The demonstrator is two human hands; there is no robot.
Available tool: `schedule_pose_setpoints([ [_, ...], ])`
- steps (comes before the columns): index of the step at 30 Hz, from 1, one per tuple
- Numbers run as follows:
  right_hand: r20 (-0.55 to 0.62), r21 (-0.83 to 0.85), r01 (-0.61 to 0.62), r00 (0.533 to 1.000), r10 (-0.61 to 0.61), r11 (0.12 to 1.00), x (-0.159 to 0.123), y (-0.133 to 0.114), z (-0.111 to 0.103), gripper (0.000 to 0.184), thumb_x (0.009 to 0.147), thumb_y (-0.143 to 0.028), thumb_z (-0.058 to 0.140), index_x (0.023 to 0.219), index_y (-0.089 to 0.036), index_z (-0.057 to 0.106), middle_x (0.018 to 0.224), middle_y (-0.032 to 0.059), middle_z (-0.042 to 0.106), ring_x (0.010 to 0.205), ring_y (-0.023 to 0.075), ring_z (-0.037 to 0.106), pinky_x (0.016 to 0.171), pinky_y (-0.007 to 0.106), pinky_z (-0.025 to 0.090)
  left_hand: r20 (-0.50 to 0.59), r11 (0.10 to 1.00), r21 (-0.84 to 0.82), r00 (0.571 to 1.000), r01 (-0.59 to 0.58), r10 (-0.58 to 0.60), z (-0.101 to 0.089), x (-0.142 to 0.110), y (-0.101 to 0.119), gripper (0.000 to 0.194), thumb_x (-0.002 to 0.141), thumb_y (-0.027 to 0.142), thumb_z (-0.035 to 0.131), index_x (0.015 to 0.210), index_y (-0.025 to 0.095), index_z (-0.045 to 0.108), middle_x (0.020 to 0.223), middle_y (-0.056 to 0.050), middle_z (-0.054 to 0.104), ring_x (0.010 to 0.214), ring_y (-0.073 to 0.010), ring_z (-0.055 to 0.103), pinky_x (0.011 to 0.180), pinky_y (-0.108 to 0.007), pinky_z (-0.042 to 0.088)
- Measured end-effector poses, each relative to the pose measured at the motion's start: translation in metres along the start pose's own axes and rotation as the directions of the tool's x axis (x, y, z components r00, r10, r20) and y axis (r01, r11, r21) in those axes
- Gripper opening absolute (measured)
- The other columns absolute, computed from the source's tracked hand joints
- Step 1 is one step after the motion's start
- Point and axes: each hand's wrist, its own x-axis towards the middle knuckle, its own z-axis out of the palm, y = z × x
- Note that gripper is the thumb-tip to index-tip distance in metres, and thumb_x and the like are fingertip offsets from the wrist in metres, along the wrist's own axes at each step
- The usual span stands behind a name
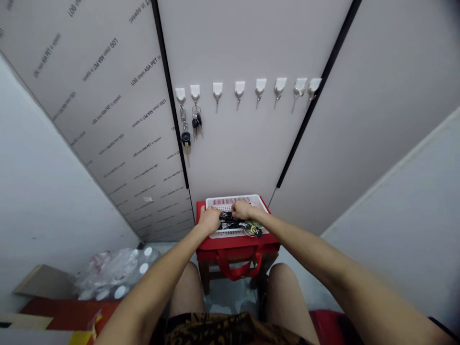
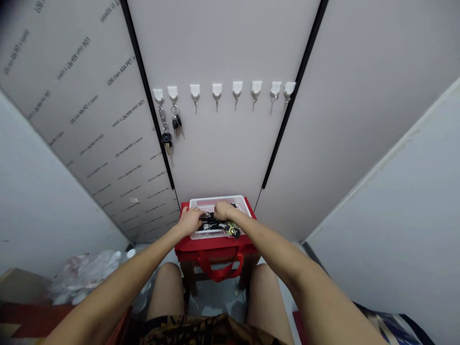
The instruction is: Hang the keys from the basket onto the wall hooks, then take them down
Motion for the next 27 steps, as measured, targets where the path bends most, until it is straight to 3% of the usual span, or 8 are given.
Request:
schedule_pose_setpoints([
  [4,-0.027,0.240,-0.053,0.998,0.062,0.969,-0.001,0.000,-0.010,0.016,0.063,-0.019,0.037,0.063,-0.012,0.052,0.059,0.0054,0.056,0.052,0.0100,0.051,0.045,0.017,0.034,-0.071,0.981,-0.193,0.997,0.007,-0.021,0.001,0.004,0.004,0.040,0.060,0.017,0.045,0.100,0.019,0.043,0.102,-0.006,0.048,0.095,-0.0188,0.040,0.082,-0.035,0.026],
  [7,0.006,0.644,-0.106,0.991,0.133,0.758,-0.003,-0.004,-0.020,0.010,0.064,-0.015,0.034,0.062,-0.013,0.043,0.049,-0.0001,0.049,0.042,0.0073,0.047,0.043,0.017,0.036,-0.125,0.882,-0.462,0.977,0.095,-0.171,-0.001,0.008,0.004,0.047,0.060,0.018,0.047,0.106,0.015,0.036,0.103,-0.008,0.047,0.088,-0.0152,0.045,0.077,-0.027,0.033],
  [12,0.005,0.951,-0.047,0.990,0.139,0.304,-0.006,-0.010,-0.035,0.008,0.065,-0.013,0.033,0.058,-0.015,0.035,0.044,-0.0046,0.043,0.039,0.0066,0.046,0.044,0.020,0.039,0.010,0.408,-0.892,0.911,0.194,-0.412,-0.008,0.013,0.004,0.039,0.064,0.021,0.045,0.101,0.013,0.035,0.091,-0.009,0.052,0.069,-0.0104,0.051,0.061,-0.022,0.040],
  [15,-0.052,0.992,0.037,0.991,0.127,0.118,-0.007,-0.013,-0.040,0.008,0.065,-0.013,0.033,0.058,-0.016,0.036,0.046,-0.0040,0.045,0.041,0.0064,0.047,0.047,0.021,0.040,0.151,0.079,-0.978,0.919,0.192,-0.363,-0.014,0.013,0.006,0.019,0.068,0.019,0.040,0.085,0.011,0.043,0.068,-0.003,0.053,0.052,-0.0053,0.049,0.050,-0.016,0.038],
  [17,-0.084,0.995,0.076,0.984,0.155,0.058,-0.007,-0.014,-0.042,0.007,0.064,-0.014,0.034,0.058,-0.016,0.036,0.048,-0.0034,0.046,0.043,0.0069,0.048,0.049,0.022,0.041,0.167,0.003,-0.984,0.926,0.179,-0.340,-0.021,0.014,0.007,0.011,0.068,0.017,0.039,0.074,0.011,0.045,0.053,0.002,0.047,0.042,-0.0025,0.043,0.044,-0.014,0.034],
  [20,-0.127,0.988,0.100,0.960,0.250,0.117,-0.006,-0.010,-0.044,0.005,0.064,-0.017,0.035,0.062,-0.016,0.039,0.055,-0.0008,0.050,0.048,0.0089,0.050,0.054,0.026,0.041,0.076,0.120,-0.985,0.928,0.128,-0.366,-0.037,0.019,0.006,0.008,0.065,0.015,0.042,0.071,0.011,0.044,0.045,0.005,0.042,0.038,-0.0022,0.039,0.041,-0.014,0.031],
  [23,-0.369,0.886,0.202,0.852,0.372,0.417,-0.004,-0.005,-0.049,0.015,0.059,-0.018,0.041,0.072,-0.015,0.047,0.073,0.0040,0.055,0.063,0.0118,0.051,0.065,0.029,0.039,-0.138,0.433,-0.901,0.938,0.014,-0.317,-0.064,0.028,0.006,0.009,0.060,0.010,0.043,0.069,0.012,0.046,0.047,0.006,0.041,0.041,-0.0030,0.040,0.043,-0.015,0.032],
  [27,-0.585,0.661,0.451,0.811,0.035,0.600,-0.004,-0.012,-0.061,0.019,0.058,-0.023,0.046,0.073,-0.015,0.054,0.078,0.0035,0.057,0.072,0.0123,0.049,0.072,0.028,0.035,-0.370,0.761,-0.620,0.927,-0.191,-0.068,-0.108,0.042,0.011,0.013,0.057,0.007,0.043,0.066,0.013,0.049,0.052,0.005,0.045,0.048,-0.0041,0.041,0.050,-0.016,0.033],
])
